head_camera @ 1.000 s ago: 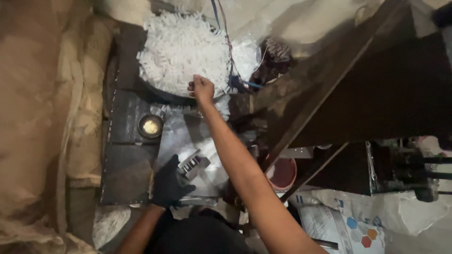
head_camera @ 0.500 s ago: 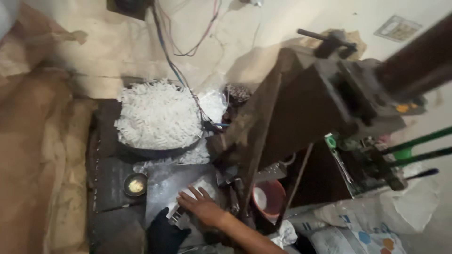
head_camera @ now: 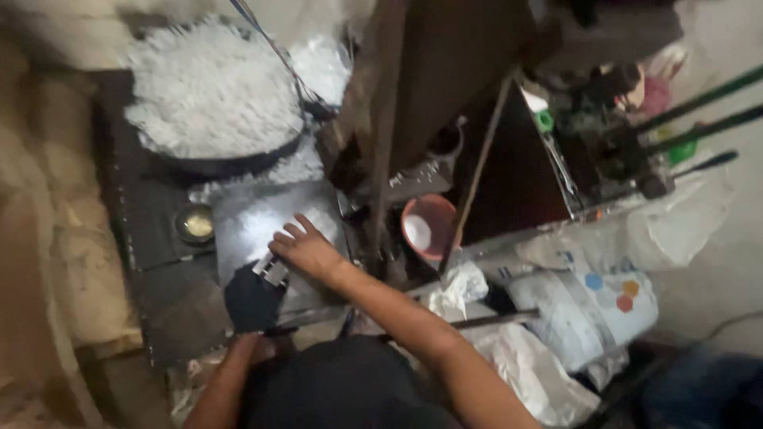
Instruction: The person repeatedly scoops white granular material from a red bowl and pours it into a machine hopper, then pulls a long metal lever to operate the machine. The person also uses a metal scraper to clear material from the machine surface.
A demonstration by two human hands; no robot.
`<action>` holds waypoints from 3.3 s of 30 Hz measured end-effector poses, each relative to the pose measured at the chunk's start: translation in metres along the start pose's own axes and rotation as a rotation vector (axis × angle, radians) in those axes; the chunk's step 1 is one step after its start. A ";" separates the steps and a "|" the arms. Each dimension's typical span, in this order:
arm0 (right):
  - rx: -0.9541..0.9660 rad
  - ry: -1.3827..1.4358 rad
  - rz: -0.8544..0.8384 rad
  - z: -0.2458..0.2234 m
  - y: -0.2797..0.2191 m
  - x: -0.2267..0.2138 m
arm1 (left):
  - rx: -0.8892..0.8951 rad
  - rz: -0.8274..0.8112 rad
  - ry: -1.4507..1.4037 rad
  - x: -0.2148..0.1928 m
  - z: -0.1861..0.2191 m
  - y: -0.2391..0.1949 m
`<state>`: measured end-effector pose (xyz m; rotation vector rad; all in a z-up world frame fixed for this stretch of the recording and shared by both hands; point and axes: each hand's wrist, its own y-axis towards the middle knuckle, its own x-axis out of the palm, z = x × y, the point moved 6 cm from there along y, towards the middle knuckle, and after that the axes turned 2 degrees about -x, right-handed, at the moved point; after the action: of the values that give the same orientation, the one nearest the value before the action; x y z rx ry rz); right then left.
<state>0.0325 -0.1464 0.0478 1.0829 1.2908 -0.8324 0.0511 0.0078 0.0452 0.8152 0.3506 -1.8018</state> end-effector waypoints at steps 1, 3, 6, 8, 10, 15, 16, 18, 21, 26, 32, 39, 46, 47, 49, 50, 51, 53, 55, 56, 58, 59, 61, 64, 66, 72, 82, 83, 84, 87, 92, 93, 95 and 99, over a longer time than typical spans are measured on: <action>0.022 0.026 -0.017 0.002 0.002 -0.001 | -0.011 0.002 -0.003 -0.001 0.005 0.005; 0.046 0.067 -0.067 0.003 0.006 -0.003 | -0.110 -0.086 -0.003 0.001 0.011 0.011; 0.053 0.067 -0.092 0.003 0.010 -0.015 | -0.229 -0.134 0.026 0.003 0.020 0.010; 0.054 0.010 -0.020 0.000 0.005 -0.027 | -0.270 -0.114 0.017 0.012 0.017 0.000; 0.054 0.094 0.156 -0.012 -0.010 -0.048 | -0.282 -0.075 -0.015 0.022 0.004 -0.011; 0.145 0.408 0.208 -0.015 -0.085 -0.090 | 0.042 -0.230 0.519 0.076 -0.042 -0.041; 0.152 0.484 0.361 -0.014 -0.110 -0.104 | 0.036 -0.401 0.581 0.096 -0.059 -0.051; 0.295 0.387 0.570 -0.002 -0.156 -0.122 | -0.039 -0.445 -0.034 0.126 -0.067 -0.066; 0.761 0.455 0.584 0.045 -0.214 -0.118 | -0.017 -0.518 -0.541 0.168 -0.044 -0.074; 0.918 0.295 0.552 0.077 -0.234 -0.106 | 0.004 -0.275 -0.509 0.215 0.029 0.020; 0.940 0.289 0.375 0.078 -0.232 -0.097 | 0.233 -0.430 0.116 0.241 0.073 0.088; 0.796 0.399 0.409 0.067 -0.232 -0.096 | 0.104 -0.092 -0.102 0.187 0.077 0.033; 0.730 0.976 0.210 0.005 -0.210 -0.078 | -0.213 -0.123 -0.188 0.110 0.049 -0.047; 0.716 1.130 0.199 -0.005 -0.201 -0.068 | -0.235 -0.135 -0.263 0.103 0.041 -0.054; 0.682 1.433 0.175 -0.021 -0.171 -0.042 | -0.308 -0.194 -0.315 0.093 0.024 -0.070; 0.741 1.411 0.182 -0.021 -0.160 -0.029 | -0.357 -0.241 -0.292 0.086 0.013 -0.078; 0.802 1.390 0.188 -0.022 -0.149 -0.015 | -0.408 -0.289 -0.268 0.081 0.003 -0.085; 0.889 1.312 0.155 -0.019 -0.135 0.013 | -0.179 -0.061 -0.366 0.055 -0.002 -0.084; 0.937 1.198 0.084 -0.016 -0.124 0.039 | -0.030 0.089 -0.288 0.031 -0.013 -0.076; 1.004 1.307 0.108 -0.018 -0.120 0.053 | 0.002 0.124 -0.162 0.022 -0.021 -0.064; 1.144 1.521 0.150 -0.026 -0.115 0.077 | -0.029 0.063 -0.139 0.018 -0.031 -0.043; 1.173 1.541 0.202 -0.028 -0.110 0.083 | -0.086 -0.031 -0.243 0.017 -0.037 -0.029; 1.224 1.579 0.311 -0.029 -0.099 0.090 | -0.189 -0.243 -0.345 0.019 -0.040 -0.003; 1.312 1.783 0.370 -0.032 -0.080 0.099 | -0.290 -0.551 -0.263 0.022 -0.036 0.021; 1.411 1.685 0.281 -0.030 -0.081 0.097 | -0.303 -0.692 -0.116 0.025 -0.027 0.022; 1.104 1.454 0.362 -0.026 -0.124 0.032 | -0.248 -0.345 0.096 0.031 0.000 0.028; 1.008 0.168 0.560 0.061 -0.229 -0.079 | -0.025 -0.451 -0.063 0.108 0.034 0.089; 1.027 0.165 0.563 0.068 -0.233 -0.077 | 0.001 -0.440 -0.090 0.117 0.040 0.094; 1.046 0.161 0.566 0.072 -0.236 -0.074 | 0.027 -0.428 -0.116 0.126 0.045 0.100; 1.096 0.174 0.529 0.074 -0.243 -0.063 | 0.045 -0.437 -0.094 0.158 0.058 0.117; 1.073 0.103 0.502 0.070 -0.239 -0.066 | 0.086 -0.243 -0.208 0.172 0.074 0.125; 1.082 0.110 0.497 0.071 -0.238 -0.067 | 0.111 -0.215 -0.244 0.170 0.078 0.122; 1.116 0.146 0.490 0.071 -0.236 -0.068 | -0.126 -0.323 -0.533 0.173 0.070 0.112; 1.213 0.249 0.451 0.077 -0.236 -0.065 | -0.217 -0.342 -0.479 0.176 0.073 0.104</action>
<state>-0.1726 -0.2990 0.0720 2.3784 0.5758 -1.1587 0.0866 -0.2001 -0.0057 0.1608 0.3755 -2.1601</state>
